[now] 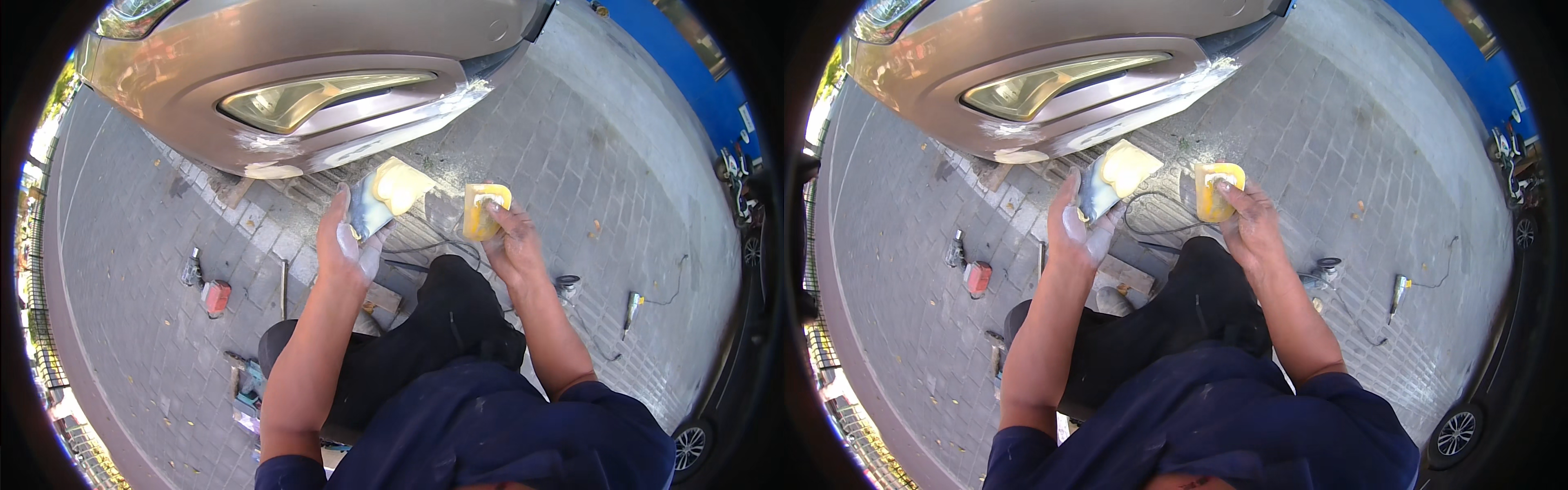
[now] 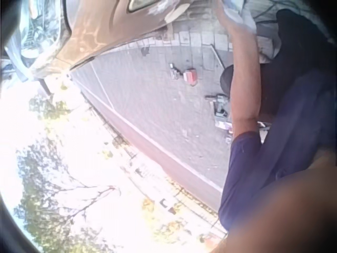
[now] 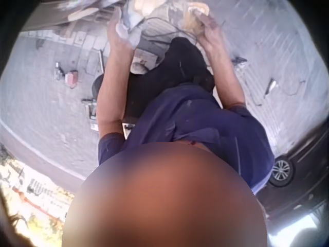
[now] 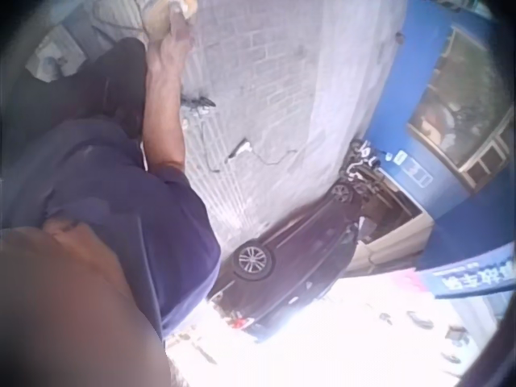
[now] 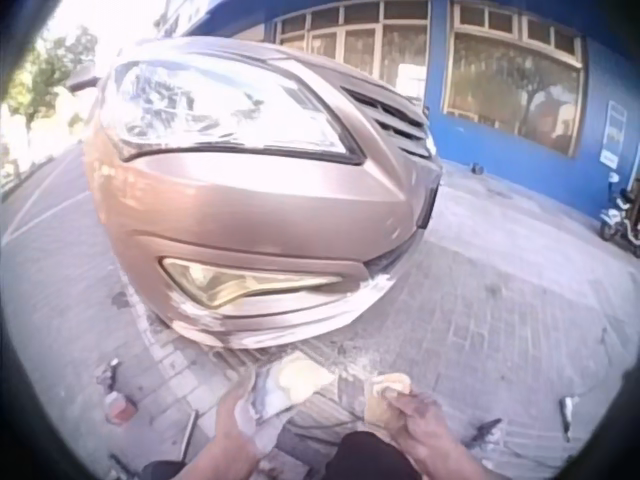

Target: The person applies a yellow body filler to the front bumper of a beige car using a spreader, then moves to the rear bumper of a dark gray car and continues applying the filler to smooth the surface.

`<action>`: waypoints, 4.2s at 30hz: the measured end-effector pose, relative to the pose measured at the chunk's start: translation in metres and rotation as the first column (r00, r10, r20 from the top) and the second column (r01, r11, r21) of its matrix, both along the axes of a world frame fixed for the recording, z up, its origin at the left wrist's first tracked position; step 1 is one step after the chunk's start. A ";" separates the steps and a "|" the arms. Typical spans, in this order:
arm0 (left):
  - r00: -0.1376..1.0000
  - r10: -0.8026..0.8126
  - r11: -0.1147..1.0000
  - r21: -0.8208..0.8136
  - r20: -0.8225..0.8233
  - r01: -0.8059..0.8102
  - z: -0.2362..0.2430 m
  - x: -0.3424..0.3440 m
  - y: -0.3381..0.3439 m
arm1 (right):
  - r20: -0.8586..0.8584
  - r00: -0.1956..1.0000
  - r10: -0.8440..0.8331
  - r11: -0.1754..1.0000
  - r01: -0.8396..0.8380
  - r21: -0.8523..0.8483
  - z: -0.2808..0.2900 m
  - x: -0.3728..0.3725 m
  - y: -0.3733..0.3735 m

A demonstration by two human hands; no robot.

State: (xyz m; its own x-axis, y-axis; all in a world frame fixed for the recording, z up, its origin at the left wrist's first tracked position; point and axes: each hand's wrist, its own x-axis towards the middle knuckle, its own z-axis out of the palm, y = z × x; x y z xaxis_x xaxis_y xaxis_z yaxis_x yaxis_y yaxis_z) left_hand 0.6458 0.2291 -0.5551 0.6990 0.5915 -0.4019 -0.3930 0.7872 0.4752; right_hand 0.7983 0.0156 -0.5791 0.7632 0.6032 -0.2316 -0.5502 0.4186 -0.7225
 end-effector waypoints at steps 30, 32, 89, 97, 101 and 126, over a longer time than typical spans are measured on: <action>0.995 -0.009 1.000 0.000 0.099 0.009 0.009 0.003 -0.006 | -0.460 0.880 0.119 0.885 0.116 0.450 0.016 0.007 -0.009; 0.995 -0.007 1.000 -0.004 0.102 0.007 0.006 0.004 -0.004 | -0.412 0.890 0.193 0.839 0.069 0.541 0.024 0.003 -0.009; 0.968 0.175 0.985 0.029 -0.183 -0.172 0.005 0.012 0.018 | 0.936 0.329 0.123 0.488 0.801 -0.346 -0.033 0.189 0.119; 0.981 0.146 0.989 0.028 -0.128 -0.143 0.003 0.011 0.021 | 0.973 0.122 0.196 0.475 0.856 -0.203 -0.051 0.151 0.135; 0.988 0.109 0.994 0.041 -0.109 -0.105 -0.002 0.010 0.024 | 0.970 0.065 0.233 0.572 0.797 -0.191 -0.043 0.118 0.128; 0.989 0.109 0.994 0.013 -0.098 -0.108 0.002 0.006 0.029 | 0.861 -0.018 0.509 0.541 0.785 -0.303 -0.017 0.153 0.119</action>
